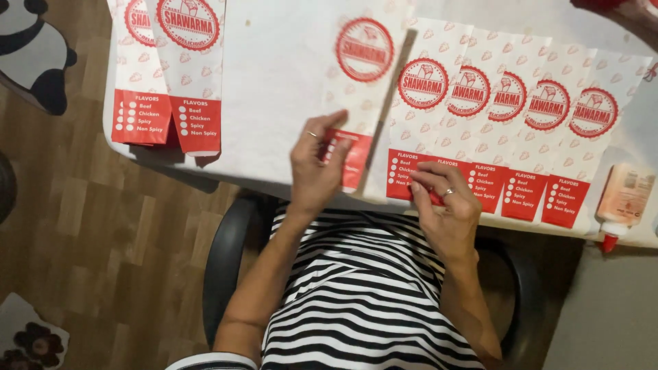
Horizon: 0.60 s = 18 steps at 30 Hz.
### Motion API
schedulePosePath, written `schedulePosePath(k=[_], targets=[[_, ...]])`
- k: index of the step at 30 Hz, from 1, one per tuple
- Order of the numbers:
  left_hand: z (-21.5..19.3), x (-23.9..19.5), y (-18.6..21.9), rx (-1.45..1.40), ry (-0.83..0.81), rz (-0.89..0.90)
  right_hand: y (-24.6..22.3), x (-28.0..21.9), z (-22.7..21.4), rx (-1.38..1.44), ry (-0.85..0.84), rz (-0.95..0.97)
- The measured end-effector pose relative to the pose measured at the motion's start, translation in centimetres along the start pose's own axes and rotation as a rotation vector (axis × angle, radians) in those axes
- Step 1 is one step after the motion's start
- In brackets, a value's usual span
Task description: Folding and sealing paper food wrappers using glue.
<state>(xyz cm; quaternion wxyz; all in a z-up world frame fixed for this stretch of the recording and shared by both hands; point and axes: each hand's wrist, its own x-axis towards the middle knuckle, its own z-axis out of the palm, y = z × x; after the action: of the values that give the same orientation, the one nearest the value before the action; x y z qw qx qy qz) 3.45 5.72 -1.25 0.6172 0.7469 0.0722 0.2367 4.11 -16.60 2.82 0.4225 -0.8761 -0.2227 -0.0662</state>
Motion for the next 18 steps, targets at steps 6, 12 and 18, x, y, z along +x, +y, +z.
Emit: schedulePosePath(k=[6,12,18], targets=[[3.4,-2.8,-3.4,0.228,-0.044,0.066,-0.5,1.1,1.9,0.032,0.018,-0.016],[3.8,-3.4,-2.6,0.281,-0.094,0.089,-0.2,1.0,2.2,0.039,-0.002,-0.169],[3.7,-3.3,-3.6,0.294,-0.138,0.145,-0.2,-0.9,3.9,0.035,-0.070,-0.321]])
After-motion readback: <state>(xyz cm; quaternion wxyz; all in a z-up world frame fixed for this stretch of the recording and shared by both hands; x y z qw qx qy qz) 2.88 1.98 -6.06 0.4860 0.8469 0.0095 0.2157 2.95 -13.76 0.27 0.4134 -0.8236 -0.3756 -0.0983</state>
